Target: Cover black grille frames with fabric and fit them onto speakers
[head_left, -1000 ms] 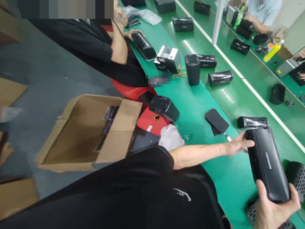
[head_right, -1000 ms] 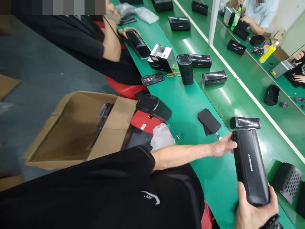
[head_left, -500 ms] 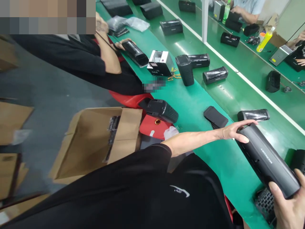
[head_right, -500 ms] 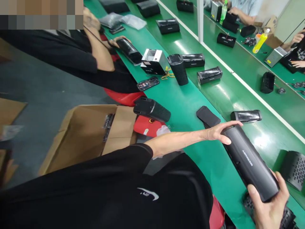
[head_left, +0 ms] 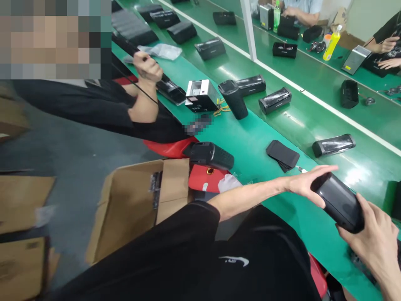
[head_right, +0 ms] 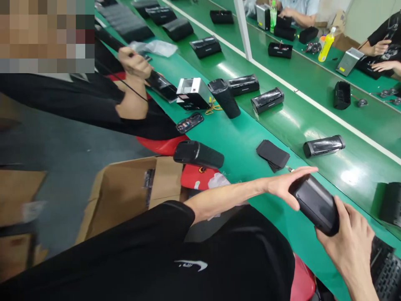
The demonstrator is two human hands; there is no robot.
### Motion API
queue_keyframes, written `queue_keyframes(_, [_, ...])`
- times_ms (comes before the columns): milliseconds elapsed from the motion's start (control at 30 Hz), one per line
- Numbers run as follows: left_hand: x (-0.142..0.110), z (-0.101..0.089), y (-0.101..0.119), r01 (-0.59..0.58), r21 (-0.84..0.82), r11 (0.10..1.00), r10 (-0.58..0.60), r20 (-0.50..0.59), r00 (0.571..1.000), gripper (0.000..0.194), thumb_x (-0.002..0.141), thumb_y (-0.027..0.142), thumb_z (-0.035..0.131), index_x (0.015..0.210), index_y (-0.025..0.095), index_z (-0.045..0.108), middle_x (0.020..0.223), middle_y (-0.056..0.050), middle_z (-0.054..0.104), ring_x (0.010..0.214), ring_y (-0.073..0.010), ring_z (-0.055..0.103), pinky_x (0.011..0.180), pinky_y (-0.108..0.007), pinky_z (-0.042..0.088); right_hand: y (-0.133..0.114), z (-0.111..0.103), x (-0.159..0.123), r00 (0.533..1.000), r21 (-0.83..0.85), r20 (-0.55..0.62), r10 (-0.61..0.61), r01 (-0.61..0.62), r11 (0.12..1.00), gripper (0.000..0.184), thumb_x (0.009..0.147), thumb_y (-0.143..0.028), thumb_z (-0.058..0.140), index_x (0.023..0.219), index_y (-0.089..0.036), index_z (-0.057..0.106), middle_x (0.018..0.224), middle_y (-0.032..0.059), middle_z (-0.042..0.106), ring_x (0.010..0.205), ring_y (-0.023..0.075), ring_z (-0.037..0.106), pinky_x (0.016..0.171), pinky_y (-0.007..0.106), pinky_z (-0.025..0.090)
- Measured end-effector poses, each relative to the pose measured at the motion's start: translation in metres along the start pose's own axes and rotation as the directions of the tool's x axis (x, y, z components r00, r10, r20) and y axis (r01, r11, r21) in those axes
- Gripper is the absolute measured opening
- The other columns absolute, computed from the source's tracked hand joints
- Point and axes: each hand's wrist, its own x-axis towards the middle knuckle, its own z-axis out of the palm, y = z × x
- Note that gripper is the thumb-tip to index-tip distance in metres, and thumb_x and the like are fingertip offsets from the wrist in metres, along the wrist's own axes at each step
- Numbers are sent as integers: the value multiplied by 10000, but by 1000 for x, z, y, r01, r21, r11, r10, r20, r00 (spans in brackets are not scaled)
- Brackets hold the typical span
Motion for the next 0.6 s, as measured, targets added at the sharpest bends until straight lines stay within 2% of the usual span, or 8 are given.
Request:
queue_keyframes(67, [-2,4,0,-20,140,990,22,-12,1000,1095,572,546,957,1533,236,532,1568,-145,461,1484,-399,405,1263,-513,292,2,-2,2,992,-124,49,-114,119,985,859,742,-597,687,1520,-259,550,1326,183,625,1270,494,536,1077,762,332])
queue_keyframes(167, [-10,8,-13,11,125,992,-1,-81,997,1034,591,553,940,1490,225,548,1434,-148,527,1320,-366,526,1184,-501,398,12,-1,-4,989,-26,7,-147,147,989,970,738,-707,718,1554,-227,503,1424,202,564,1359,483,476,1123,705,329])
queue_keyframes(233, [-17,5,-19,32,34,999,-29,-97,995,1025,595,540,940,1485,243,529,1358,-128,562,1214,-331,582,1103,-481,467,21,2,-15,998,150,-35,-44,49,988,1142,680,-760,786,1606,-204,416,1537,212,473,1434,470,412,1168,652,312])
queue_keyframes(300, [-21,0,-21,58,-49,997,-62,-74,995,1014,603,496,944,1483,251,504,1289,-112,591,1119,-295,618,1005,-444,522,27,6,-28,994,376,-12,111,-98,921,1245,658,-756,825,1650,-211,306,1598,207,422,1455,449,401,1178,617,317])
queue_keyframes(333, [-22,-2,-20,65,-75,995,-69,-61,996,1002,605,468,947,1475,253,499,1263,-104,600,1086,-281,626,961,-424,536,29,8,-34,986,469,24,165,-157,869,1249,674,-734,832,1662,-225,262,1613,198,416,1452,434,411,1173,605,325])
queue_keyframes(400, [-23,-5,-15,66,-98,993,-70,-42,997,969,603,418,952,1448,261,505,1235,-88,604,1056,-260,626,908,-391,545,27,10,-44,978,573,68,198,-200,795,1223,710,-676,837,1671,-240,219,1635,185,405,1454,413,414,1166,588,330])
queue_keyframes(500, [-24,-5,-6,52,-116,992,-58,-45,997,922,612,406,941,1421,268,522,1230,-75,600,1055,-251,622,903,-378,539,20,9,-53,984,548,25,177,-162,821,1164,711,-620,865,1649,-244,286,1642,174,399,1450,409,410,1164,585,324])
queue_keyframes(600, [-25,-4,-3,74,-91,993,-78,-43,996,916,620,422,928,1432,274,532,1268,-83,607,1093,-269,623,945,-398,532,13,8,-56,979,519,-77,187,-121,846,1049,667,-611,898,1540,-238,453,1528,159,508,1343,400,499,1140,584,348])
